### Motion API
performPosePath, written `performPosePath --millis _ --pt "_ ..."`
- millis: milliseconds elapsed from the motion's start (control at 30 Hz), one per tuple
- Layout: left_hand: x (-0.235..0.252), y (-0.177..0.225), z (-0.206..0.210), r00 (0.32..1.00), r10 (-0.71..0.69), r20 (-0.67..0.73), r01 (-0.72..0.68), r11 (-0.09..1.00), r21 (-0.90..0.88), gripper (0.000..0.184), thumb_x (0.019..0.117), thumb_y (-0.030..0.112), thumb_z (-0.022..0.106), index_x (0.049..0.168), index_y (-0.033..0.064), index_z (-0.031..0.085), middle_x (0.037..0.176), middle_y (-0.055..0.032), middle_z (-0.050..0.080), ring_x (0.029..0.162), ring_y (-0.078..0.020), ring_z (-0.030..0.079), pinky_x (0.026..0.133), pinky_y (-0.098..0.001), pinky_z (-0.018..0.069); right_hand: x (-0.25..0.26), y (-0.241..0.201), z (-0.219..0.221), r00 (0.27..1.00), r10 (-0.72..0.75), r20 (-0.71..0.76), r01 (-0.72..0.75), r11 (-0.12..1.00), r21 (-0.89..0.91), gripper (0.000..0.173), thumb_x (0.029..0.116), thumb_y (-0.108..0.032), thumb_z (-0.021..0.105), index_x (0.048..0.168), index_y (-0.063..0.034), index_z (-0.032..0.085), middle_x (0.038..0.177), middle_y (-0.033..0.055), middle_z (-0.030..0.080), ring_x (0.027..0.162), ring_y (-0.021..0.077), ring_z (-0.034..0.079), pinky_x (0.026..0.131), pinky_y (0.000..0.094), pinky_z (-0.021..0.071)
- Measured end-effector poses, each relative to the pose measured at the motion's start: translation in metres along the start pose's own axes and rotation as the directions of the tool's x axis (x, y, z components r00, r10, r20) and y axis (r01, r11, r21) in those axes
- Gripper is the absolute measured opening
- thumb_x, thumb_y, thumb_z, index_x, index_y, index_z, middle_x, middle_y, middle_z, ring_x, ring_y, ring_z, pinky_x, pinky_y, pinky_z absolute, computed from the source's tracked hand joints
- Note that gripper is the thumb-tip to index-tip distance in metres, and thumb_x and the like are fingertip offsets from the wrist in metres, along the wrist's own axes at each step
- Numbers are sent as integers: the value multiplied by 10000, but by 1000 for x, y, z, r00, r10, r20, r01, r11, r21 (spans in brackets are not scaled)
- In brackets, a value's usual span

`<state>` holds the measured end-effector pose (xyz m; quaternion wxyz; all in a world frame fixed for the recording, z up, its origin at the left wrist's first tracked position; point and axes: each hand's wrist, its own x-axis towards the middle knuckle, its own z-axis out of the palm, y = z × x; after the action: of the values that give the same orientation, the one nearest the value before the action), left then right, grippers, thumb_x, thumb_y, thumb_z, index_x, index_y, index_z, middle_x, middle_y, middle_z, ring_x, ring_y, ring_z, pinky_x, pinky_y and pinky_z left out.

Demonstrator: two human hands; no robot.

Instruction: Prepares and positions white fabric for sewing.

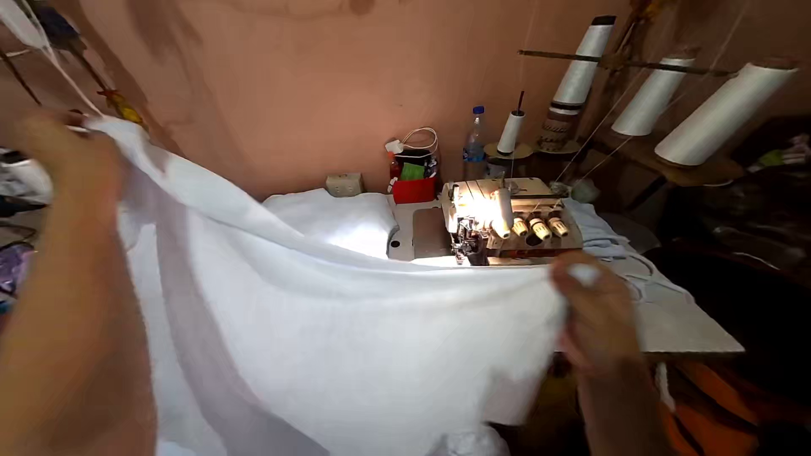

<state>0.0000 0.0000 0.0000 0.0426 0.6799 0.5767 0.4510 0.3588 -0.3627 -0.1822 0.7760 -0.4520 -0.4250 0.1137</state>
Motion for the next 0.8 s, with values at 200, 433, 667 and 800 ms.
performPosePath --millis 200,433,667,800 --pt "-161 84 132 591 625 510 -393 776 -494 562 933 236 701 1349 -101 530 1335 -272 597 1260 -338 589 1072 -482 478 3 78 42 996 86 16 -82 985 -151 92 886 -92 721 804 -55 740 764 -93 685 667 -90 586 626 108 498" --pt "-311 115 134 523 840 141 -531 452 -717 193 1029 216 552 981 98 696 875 -26 619 832 -72 594 775 -171 492 -68 81 35 983 -79 168 107 981 -162 391 977 -413 650 1196 -100 567 1039 -118 673 988 -157 593 870 84 507" --pt "-280 125 174 592 780 201 -603 595 -532 175 918 141 609 867 37 741 855 -81 704 836 -173 665 764 -315 529 -71 122 5 975 141 170 -45 880 -473 208 912 -211 709 870 -12 752 1044 174 629 640 47 547 553 188 476" --pt "-280 126 194 586 753 300 -527 635 -565 101 898 69 647 897 16 733 887 -79 705 851 -139 676 788 -279 552 -64 125 -9 916 370 153 -227 795 -563 244 958 -213 651 918 -11 782 1082 186 627 711 90 560 630 234 484"
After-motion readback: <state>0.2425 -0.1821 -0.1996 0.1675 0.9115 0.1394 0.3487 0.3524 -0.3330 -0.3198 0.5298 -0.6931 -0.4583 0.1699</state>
